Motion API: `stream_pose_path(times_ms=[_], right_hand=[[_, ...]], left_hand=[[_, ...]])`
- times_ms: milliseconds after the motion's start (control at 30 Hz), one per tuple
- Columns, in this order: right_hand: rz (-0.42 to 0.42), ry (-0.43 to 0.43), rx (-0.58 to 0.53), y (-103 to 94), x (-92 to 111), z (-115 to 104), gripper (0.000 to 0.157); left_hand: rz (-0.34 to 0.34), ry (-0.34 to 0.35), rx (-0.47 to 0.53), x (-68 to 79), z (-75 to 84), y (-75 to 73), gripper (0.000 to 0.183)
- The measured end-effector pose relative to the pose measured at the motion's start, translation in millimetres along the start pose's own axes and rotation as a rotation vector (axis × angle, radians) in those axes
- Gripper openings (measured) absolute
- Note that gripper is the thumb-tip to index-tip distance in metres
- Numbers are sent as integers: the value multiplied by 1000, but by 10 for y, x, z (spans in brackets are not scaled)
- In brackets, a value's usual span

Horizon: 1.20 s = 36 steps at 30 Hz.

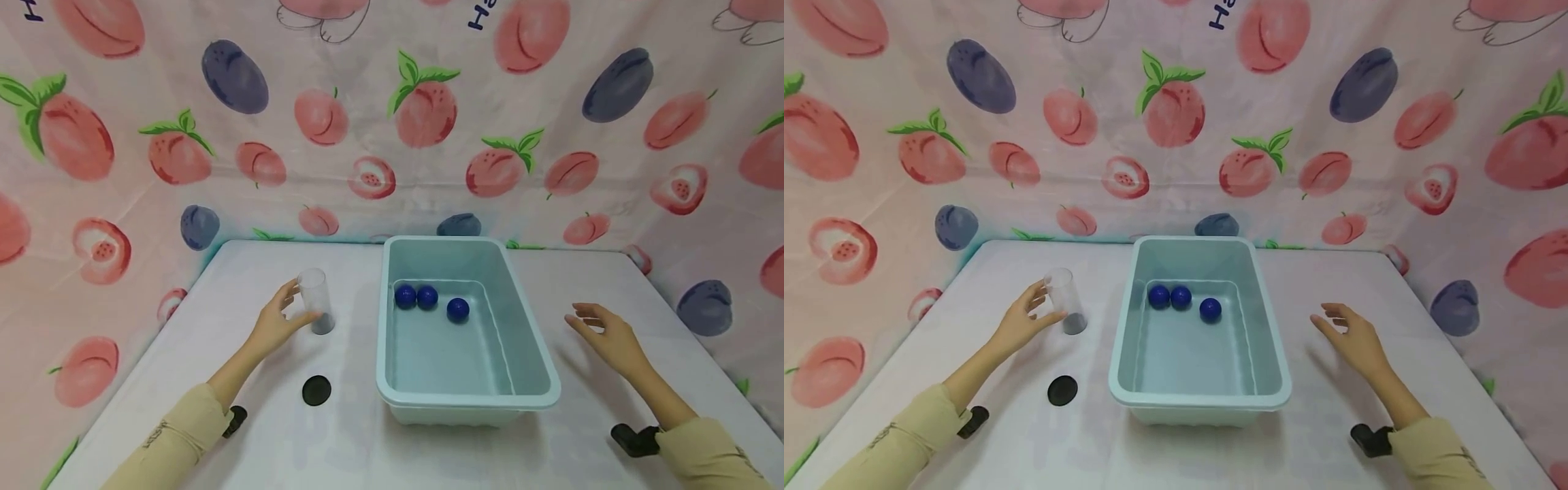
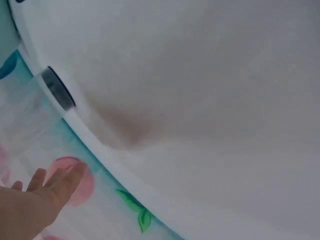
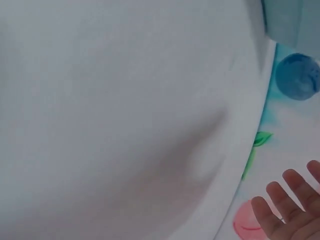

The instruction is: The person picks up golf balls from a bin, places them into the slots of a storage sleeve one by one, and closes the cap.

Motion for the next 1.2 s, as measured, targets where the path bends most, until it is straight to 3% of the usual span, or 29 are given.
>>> stream_pose_path(times_ms=[167,300,400,533,633,933,1067,1200], right_hand=[[29,51,-151,1,-41,33,54],[-23,85,-374,-6,-74,88,56],[-75,137,-474,-43,-78,19,62],[-114,179,-565,-126,-44,-188,54],[-138,173,-644,-186,-30,-299,34],[-185,195,-831,-291,-86,-422,6],[-214,205,-922,-344,-135,-487,5],[-249,207,-919,-377,-191,-590,7]], left_hand=[[4,-26,117,-81,97,51,78],[26,-51,200,-112,131,101,74],[42,-40,247,-135,144,138,68],[71,3,250,-160,139,173,58],[95,30,226,-171,118,187,52],[126,85,198,-193,81,226,47],[129,86,213,-199,80,228,49],[142,92,202,-180,78,201,51]])
Point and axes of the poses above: each hand's wrist, its own x-axis away from the middle knuckle, its own y-axis out of the palm, z = x × y, the point moved 1 cm from there along -x, towards the middle knuckle, and after that the axes turned 1 degree about -x, right-handed, at the moved point
